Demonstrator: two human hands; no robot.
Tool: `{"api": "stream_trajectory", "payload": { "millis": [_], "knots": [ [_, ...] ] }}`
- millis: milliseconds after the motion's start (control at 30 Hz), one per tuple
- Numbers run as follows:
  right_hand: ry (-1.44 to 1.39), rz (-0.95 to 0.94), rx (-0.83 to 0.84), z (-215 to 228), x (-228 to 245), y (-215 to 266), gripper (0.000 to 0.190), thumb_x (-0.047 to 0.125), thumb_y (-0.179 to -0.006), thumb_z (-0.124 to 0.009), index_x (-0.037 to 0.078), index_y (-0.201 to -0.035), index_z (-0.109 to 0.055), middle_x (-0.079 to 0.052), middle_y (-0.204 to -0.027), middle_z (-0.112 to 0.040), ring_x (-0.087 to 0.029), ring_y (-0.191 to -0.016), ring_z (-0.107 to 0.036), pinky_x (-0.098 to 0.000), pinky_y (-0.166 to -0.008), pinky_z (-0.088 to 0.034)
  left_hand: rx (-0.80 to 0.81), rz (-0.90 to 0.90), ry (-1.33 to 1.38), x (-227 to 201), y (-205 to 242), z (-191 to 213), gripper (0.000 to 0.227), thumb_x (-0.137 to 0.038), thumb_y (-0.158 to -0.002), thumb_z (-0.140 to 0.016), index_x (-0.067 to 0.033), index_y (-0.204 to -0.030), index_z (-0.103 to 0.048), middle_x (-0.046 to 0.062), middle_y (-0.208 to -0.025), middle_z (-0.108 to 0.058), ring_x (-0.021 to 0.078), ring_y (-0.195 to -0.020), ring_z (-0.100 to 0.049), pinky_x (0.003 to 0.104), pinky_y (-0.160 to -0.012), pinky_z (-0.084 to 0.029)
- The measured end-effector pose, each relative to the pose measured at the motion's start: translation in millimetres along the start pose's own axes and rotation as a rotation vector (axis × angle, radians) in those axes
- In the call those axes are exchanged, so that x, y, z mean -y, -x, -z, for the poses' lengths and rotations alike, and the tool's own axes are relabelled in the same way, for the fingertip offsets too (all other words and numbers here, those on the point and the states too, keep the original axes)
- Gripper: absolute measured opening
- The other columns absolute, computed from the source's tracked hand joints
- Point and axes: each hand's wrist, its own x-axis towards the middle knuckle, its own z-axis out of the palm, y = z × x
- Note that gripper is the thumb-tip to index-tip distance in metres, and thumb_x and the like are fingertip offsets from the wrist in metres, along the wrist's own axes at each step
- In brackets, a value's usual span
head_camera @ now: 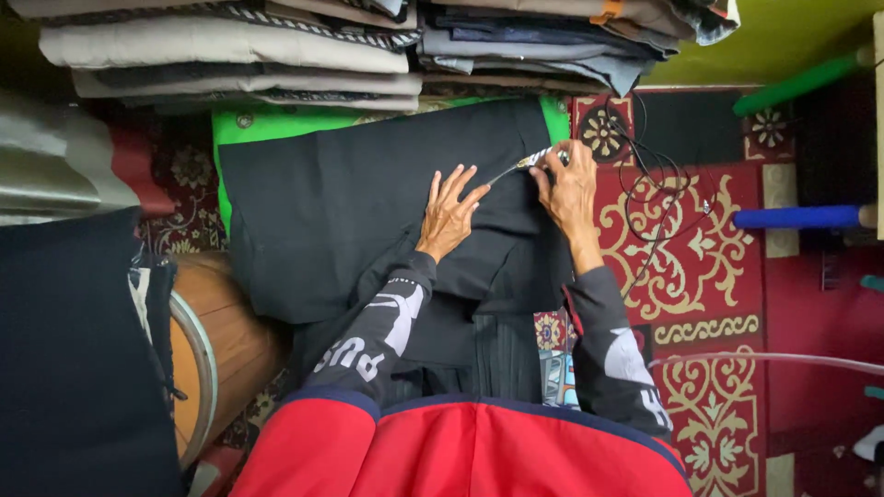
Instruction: Folding and stacking trousers on a small stool used as a table.
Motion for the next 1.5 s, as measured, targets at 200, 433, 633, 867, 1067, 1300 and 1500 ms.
{"api": "stream_trajectory", "payload": {
  "millis": [200,433,633,867,1067,1300,1500],
  "knots": [
    [-0.018,0.008,-0.055,-13.1,-6.1,35.3,0.014,0.01,-0.089,-0.077,0.009,-0.098,-0.065,-0.008,-0.118,-0.063,-0.031,-0.115,-0.06,-0.0425,-0.092,-0.046,-0.013,-0.029,0.004,0.7,-0.8,-3.2,0.047,-0.005,-0.094,-0.065,-0.0188,-0.139,-0.064,0.008,-0.154,-0.048,0.0319,-0.149,-0.039,0.062,-0.124,-0.024],
    [0.032,-0.022,-0.075,-5.7,20.1,0.5,0.036,0.019,-0.096,-0.074,0.005,-0.128,-0.065,-0.01,-0.126,-0.062,-0.031,-0.124,-0.056,-0.0469,-0.108,-0.037,0.018,-0.052,-0.103,5.1,1.3,-9.5,0.056,0.005,-0.085,-0.062,-0.0235,-0.133,-0.068,0.002,-0.154,-0.051,0.0289,-0.15,-0.039,0.064,-0.125,-0.021],
    [0.221,-0.144,-0.048,-41.7,10.9,3.8,0.031,0.038,-0.093,-0.079,0.011,-0.108,-0.072,-0.008,-0.107,-0.064,-0.031,-0.113,-0.056,-0.055,-0.11,-0.03,0.02,-0.057,-0.069,6.9,3.9,-12.8,0.056,0.006,-0.084,-0.061,-0.0239,-0.13,-0.071,0.003,-0.154,-0.05,0.0284,-0.149,-0.039,0.064,-0.125,-0.022],
    [0.274,-0.086,-0.054,-48.0,14.0,0.2,0.022,0.027,-0.084,-0.08,0.011,-0.096,-0.069,-0.005,-0.098,-0.063,-0.028,-0.108,-0.056,-0.0569,-0.114,-0.029,0.023,-0.062,-0.109,7.5,4.5,-13.8,0.058,0.007,-0.081,-0.061,-0.0231,-0.129,-0.072,0.005,-0.155,-0.05,0.0295,-0.149,-0.039,0.067,-0.124,-0.02],
    [0.398,-0.053,0.031,-53.4,16.3,-10.1,0.021,0.016,-0.079,-0.079,0.006,-0.093,-0.067,-0.011,-0.097,-0.064,-0.032,-0.105,-0.058,-0.0507,-0.098,-0.038,0.027,-0.065,-0.115,5.7,2.6,-11.5,0.057,0.006,-0.081,-0.061,-0.0229,-0.129,-0.072,0.003,-0.156,-0.05,0.0288,-0.149,-0.039,0.069,-0.123,-0.02],
    [0.486,-0.17,0.2,-119.1,-9.7,-9.1,0.024,0.005,-0.071,-0.077,0.003,-0.094,-0.068,-0.016,-0.098,-0.067,-0.031,-0.084,-0.073,-0.0393,-0.064,-0.057,0.024,-0.081,-0.142,7.0,3.8,-14.3,0.049,0.002,-0.088,-0.062,-0.0211,-0.13,-0.071,0.0,-0.156,-0.049,0.0279,-0.149,-0.038,0.071,-0.122,-0.02],
    [0.138,-0.325,0.229,-79.3,-10.9,-14.5,0.015,0.016,-0.084,-0.078,0.004,-0.087,-0.07,-0.019,-0.095,-0.066,-0.043,-0.079,-0.069,-0.0518,-0.066,-0.055,0.037,-0.07,-0.152,5.1,2.5,-9.2,0.051,0.003,-0.085,-0.061,-0.0209,-0.128,-0.073,0.002,-0.155,-0.05,0.028,-0.149,-0.04,0.07,-0.123,-0.02]
  ]
}}
